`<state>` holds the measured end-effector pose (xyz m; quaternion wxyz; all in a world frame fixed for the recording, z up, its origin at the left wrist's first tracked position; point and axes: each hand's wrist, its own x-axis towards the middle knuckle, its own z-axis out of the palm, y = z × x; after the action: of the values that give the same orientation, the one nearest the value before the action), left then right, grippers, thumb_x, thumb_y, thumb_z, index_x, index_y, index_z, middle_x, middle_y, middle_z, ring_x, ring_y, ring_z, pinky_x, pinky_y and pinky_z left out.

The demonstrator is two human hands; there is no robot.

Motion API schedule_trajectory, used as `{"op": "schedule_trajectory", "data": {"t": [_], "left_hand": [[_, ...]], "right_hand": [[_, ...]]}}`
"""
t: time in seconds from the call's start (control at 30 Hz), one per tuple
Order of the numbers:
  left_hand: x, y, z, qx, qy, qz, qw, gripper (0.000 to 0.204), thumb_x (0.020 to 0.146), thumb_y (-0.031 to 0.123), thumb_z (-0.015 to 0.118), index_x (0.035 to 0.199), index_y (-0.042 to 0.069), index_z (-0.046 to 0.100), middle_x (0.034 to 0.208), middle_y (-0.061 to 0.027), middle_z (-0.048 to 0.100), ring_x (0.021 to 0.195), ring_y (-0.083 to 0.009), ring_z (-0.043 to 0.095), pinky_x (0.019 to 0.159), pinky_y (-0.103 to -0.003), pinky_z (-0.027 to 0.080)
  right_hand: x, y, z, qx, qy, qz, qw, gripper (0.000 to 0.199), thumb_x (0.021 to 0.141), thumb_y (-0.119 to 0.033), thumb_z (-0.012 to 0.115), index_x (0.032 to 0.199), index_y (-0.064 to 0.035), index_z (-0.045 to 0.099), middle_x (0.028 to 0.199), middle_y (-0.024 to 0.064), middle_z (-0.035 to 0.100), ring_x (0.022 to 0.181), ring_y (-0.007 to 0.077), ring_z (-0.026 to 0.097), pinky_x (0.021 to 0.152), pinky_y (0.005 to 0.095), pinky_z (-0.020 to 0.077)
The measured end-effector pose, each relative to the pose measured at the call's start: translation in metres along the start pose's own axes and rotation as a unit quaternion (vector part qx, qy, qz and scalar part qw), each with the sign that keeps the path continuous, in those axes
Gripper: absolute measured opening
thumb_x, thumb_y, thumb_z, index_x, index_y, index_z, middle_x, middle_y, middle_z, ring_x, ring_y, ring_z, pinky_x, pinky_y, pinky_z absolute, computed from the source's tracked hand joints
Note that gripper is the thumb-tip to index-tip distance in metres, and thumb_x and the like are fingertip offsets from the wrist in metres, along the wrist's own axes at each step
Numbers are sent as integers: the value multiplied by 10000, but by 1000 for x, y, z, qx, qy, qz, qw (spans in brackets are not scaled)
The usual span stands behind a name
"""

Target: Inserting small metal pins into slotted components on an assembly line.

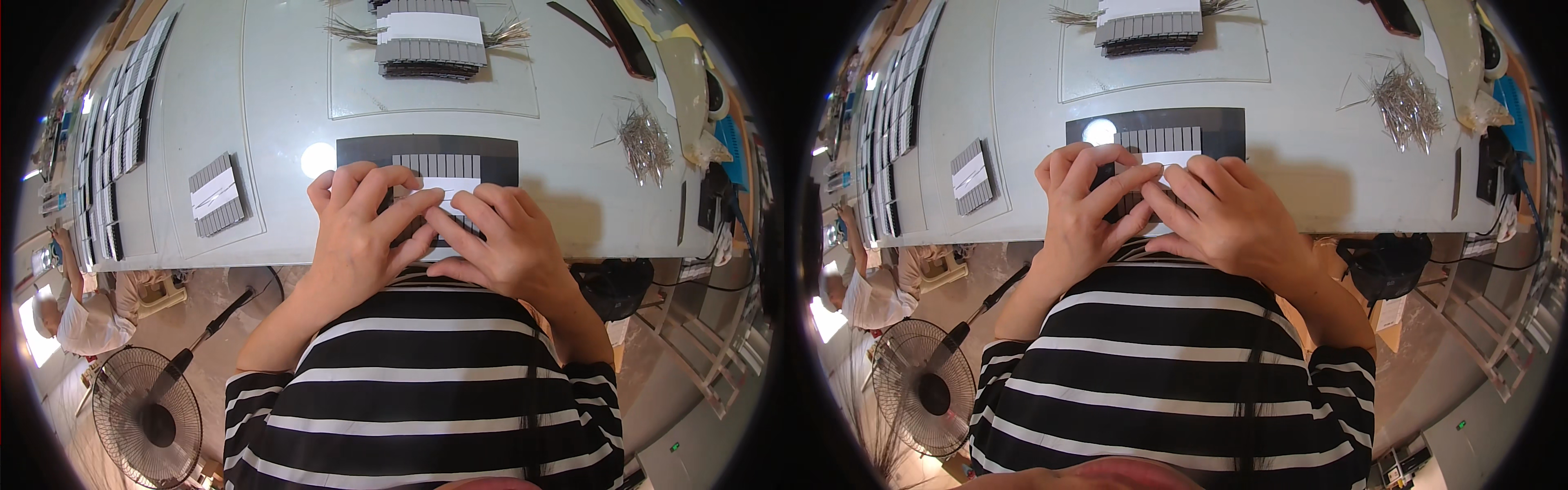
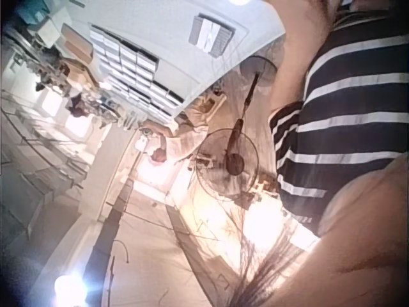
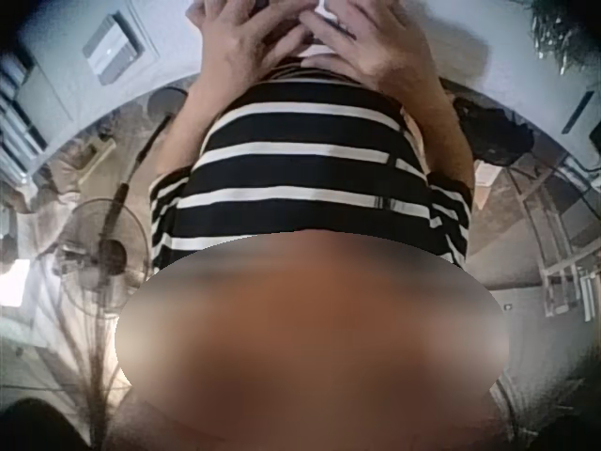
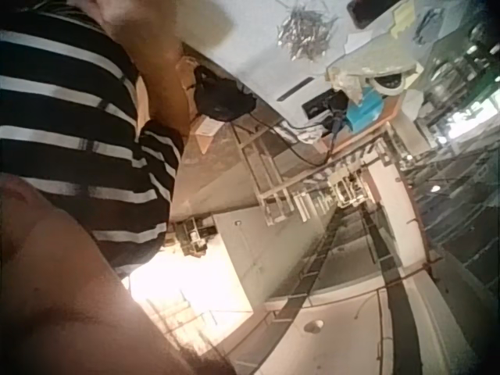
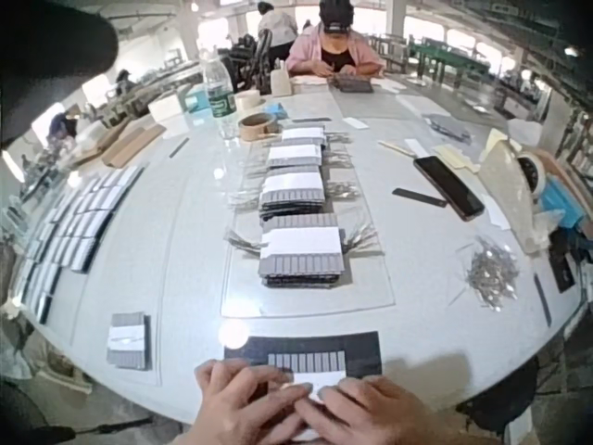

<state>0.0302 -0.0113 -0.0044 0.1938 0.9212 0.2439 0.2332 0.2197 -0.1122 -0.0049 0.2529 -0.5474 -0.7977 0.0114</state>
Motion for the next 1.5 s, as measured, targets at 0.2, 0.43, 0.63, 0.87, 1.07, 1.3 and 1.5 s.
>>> {"op": "schedule_trajectory", "data": {"t": [0.2, 0.43, 0.63, 0.87, 1.07, 1.3, 1.5], "left_hand": [[-3, 1, 4, 51, 10, 23, 998, 312, 757, 225, 775, 1062, 176, 728, 1132, 12, 601, 1049, -224, 512, 927, -431, 279], [-6, 1, 7, 92, 32, 57, 994, 326, 772, 231, 765, 1088, 171, 713, 1179, 7, 599, 1068, -205, 519, 937, -416, 271], [-7, -1, 4, 111, 7, 67, 992, 373, 775, 274, 787, 1136, 202, 727, 1211, 22, 602, 1053, -219, 502, 901, -404, 294], [-8, 2, 0, 111, -33, 61, 991, 434, 807, 391, 756, 1183, 183, 701, 1238, 18, 605, 1073, -218, 502, 917, -400, 299], [-11, 6, -1, 115, -42, 44, 992, 480, 839, 433, 724, 1256, 201, 680, 1255, 3, 570, 1114, -216, 471, 946, -405, 292], [-18, 8, 4, 131, -42, 42, 990, 495, 878, 408, 685, 1291, 140, 635, 1216, -16, 565, 1130, -191, 485, 962, -406, 269], [-22, 8, 9, 141, -29, 77, 987, 492, 907, 334, 661, 1317, 68, 610, 1218, -47, 572, 1126, -198, 534, 974, -383, 329]], "right_hand": [[-5, 1, 1, -19, 28, -17, 999, 505, 779, -398, 766, 1026, 33, 679, 1046, 95, 615, 992, 233, 570, 828, 324, 505], [-6, 1, 2, -23, 33, -22, 999, 518, 729, -391, 807, 1007, 32, 697, 1048, 90, 641, 991, 249, 587, 811, 343, 517], [-8, 1, 3, -26, 24, -20, 999, 582, 689, -402, 833, 1059, 27, 699, 1082, 83, 654, 1005, 263, 592, 801, 367, 528], [-8, 0, 3, -31, 28, -16, 999, 565, 710, -403, 821, 1063, 22, 702, 1089, 75, 656, 996, 258, 597, 784, 360, 534], [-8, 1, 3, -44, 39, -26, 998, 518, 724, -399, 819, 1021, 12, 714, 1096, 77, 675, 956, 256, 614, 753, 350, 539], [-9, 1, 3, -47, 38, -32, 998, 494, 739, -393, 821, 1007, 9, 719, 1094, 90, 683, 953, 258, 622, 750, 343, 533], [-9, -2, 4, -56, 45, -37, 997, 503, 737, -407, 822, 1002, 9, 721, 1066, 99, 694, 948, 259, 631, 752, 344, 530]]}}
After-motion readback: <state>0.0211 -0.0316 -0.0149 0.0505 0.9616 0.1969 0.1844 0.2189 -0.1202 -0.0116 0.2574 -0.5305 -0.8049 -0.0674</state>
